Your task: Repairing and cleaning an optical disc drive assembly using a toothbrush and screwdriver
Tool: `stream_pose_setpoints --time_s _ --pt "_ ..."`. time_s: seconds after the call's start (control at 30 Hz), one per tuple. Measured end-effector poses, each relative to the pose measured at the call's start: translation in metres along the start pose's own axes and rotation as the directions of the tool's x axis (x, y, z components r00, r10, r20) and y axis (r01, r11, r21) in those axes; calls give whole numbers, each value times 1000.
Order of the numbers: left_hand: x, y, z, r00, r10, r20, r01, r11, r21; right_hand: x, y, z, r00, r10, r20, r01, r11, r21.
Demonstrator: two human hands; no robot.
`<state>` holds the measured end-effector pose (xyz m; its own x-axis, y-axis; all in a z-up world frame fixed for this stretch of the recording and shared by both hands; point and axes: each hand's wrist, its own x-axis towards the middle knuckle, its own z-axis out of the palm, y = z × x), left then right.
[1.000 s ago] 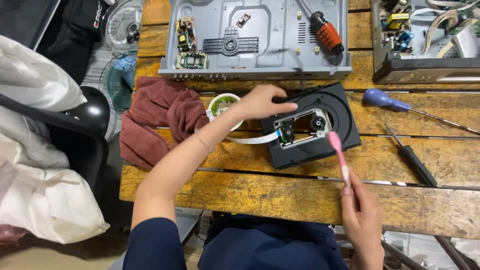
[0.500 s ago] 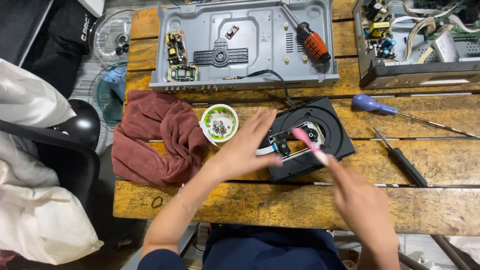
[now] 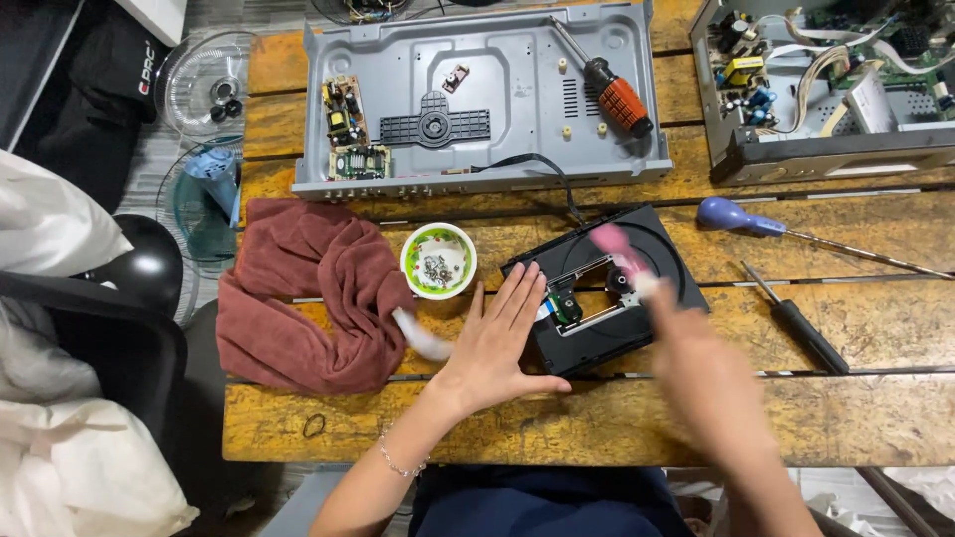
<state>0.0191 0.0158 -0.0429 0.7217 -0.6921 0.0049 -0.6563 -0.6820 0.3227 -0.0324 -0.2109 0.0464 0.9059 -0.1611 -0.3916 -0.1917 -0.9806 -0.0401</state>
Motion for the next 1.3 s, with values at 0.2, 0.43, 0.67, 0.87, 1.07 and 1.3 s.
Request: stream_pose_setpoints --time_s 0.2,0.43,0.67,0.87,1.07,1.3 --pt "2 4 -13 992 -59 110 79 978 -192 -1 -9 2 999 26 -39 -20 990 142" --pt "0 4 -18 983 -134 126 170 922 -349 -5 -3 52 939 -317 -135 317 948 -24" --pt "-2 -1 -15 984 -137 110 174 856 -487 0 -25 62 938 -251 -240 232 967 -106" --pt "-2 0 -17 971 -203 126 239 830 -505 7 -21 72 947 -192 -258 183 981 -60" --pt "0 1 -20 968 -223 118 251 800 -544 2 -41 77 967 -214 -136 189 967 -172" --pt "1 10 -42 911 -290 293 405 759 -510 12 -20 33 998 54 -13 -54 998 39"
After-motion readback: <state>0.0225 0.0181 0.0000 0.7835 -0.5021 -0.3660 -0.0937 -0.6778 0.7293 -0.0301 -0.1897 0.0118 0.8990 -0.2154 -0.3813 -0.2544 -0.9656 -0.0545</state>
